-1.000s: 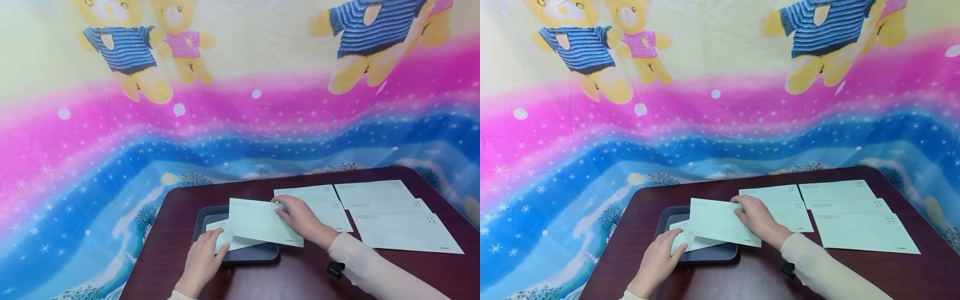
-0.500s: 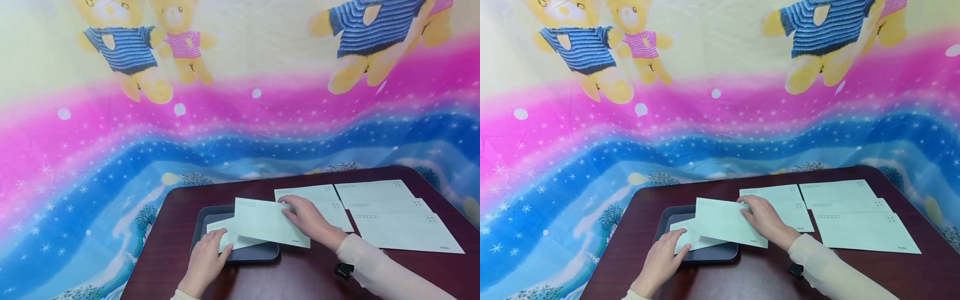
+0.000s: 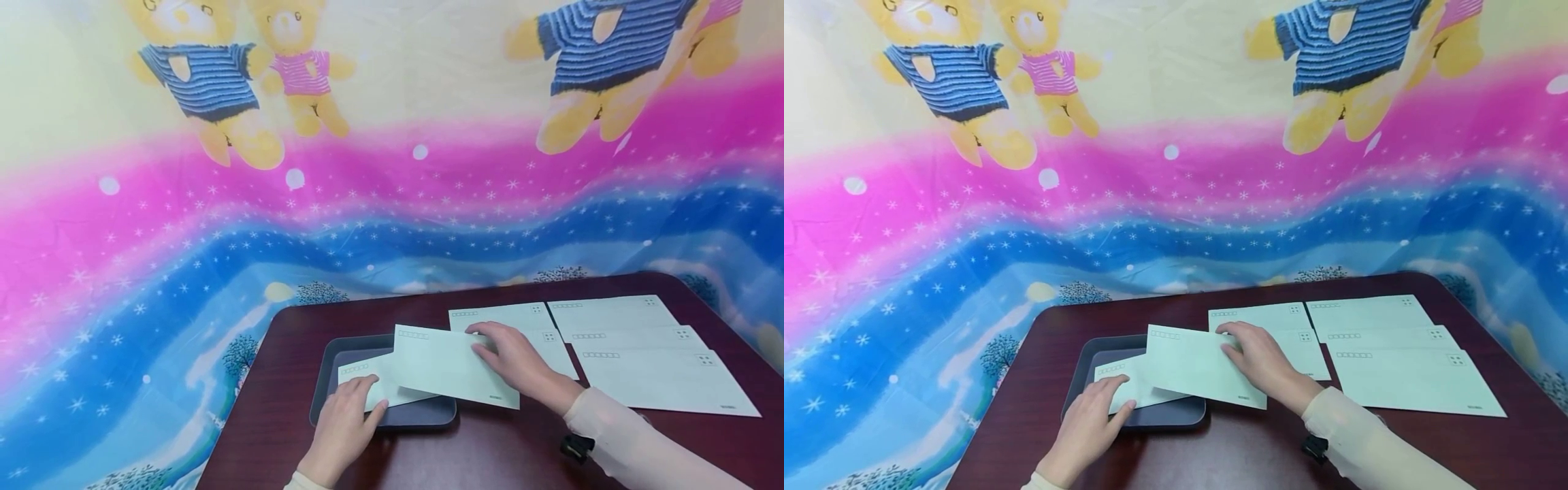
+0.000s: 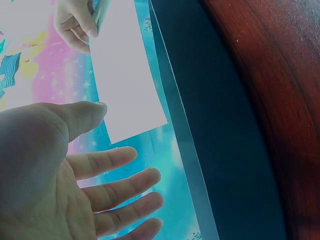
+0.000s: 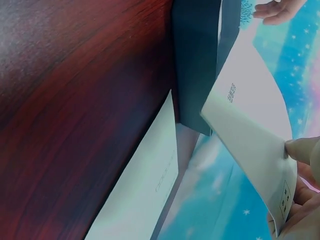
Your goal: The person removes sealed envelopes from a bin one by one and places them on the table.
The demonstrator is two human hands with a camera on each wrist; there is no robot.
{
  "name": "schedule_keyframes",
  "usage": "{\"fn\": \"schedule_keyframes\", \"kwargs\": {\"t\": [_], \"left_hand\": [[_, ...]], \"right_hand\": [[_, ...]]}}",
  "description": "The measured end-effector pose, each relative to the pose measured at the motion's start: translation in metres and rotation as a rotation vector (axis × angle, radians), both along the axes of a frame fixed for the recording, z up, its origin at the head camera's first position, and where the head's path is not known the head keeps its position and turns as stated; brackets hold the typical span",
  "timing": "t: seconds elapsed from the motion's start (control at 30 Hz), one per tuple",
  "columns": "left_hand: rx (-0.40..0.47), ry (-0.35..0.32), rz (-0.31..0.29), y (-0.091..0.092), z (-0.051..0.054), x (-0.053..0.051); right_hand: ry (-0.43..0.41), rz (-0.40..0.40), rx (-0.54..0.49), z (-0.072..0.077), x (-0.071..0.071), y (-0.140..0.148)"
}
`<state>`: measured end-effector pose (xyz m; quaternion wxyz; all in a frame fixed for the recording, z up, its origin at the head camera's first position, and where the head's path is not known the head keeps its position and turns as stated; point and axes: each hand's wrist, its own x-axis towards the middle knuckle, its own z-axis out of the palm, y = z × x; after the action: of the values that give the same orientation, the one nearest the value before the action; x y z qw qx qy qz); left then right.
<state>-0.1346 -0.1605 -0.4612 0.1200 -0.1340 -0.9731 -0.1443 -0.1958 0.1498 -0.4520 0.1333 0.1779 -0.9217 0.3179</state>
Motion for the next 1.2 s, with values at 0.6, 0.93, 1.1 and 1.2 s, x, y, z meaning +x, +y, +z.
{"fn": "schedule_keyframes", "kwargs": {"t": [0.6, 0.93, 1.1, 1.2], "left_hand": [[0.01, 0.014, -0.04, 0.005, -0.007, 0.003], [0.001, 0.028, -0.063, 0.007, -0.011, 0.003], [-0.004, 0.023, -0.065, 0.009, -0.011, 0.004], [-0.005, 0.02, -0.072, 0.011, -0.011, 0.005]], "right_hand": [[-0.014, -0.003, -0.007, -0.001, 0.003, 0.021], [-0.032, -0.023, 0.007, -0.003, 0.006, 0.032], [-0.04, -0.012, 0.001, -0.006, 0.005, 0.038], [-0.053, -0.01, 0.003, -0.008, 0.004, 0.043]]}}
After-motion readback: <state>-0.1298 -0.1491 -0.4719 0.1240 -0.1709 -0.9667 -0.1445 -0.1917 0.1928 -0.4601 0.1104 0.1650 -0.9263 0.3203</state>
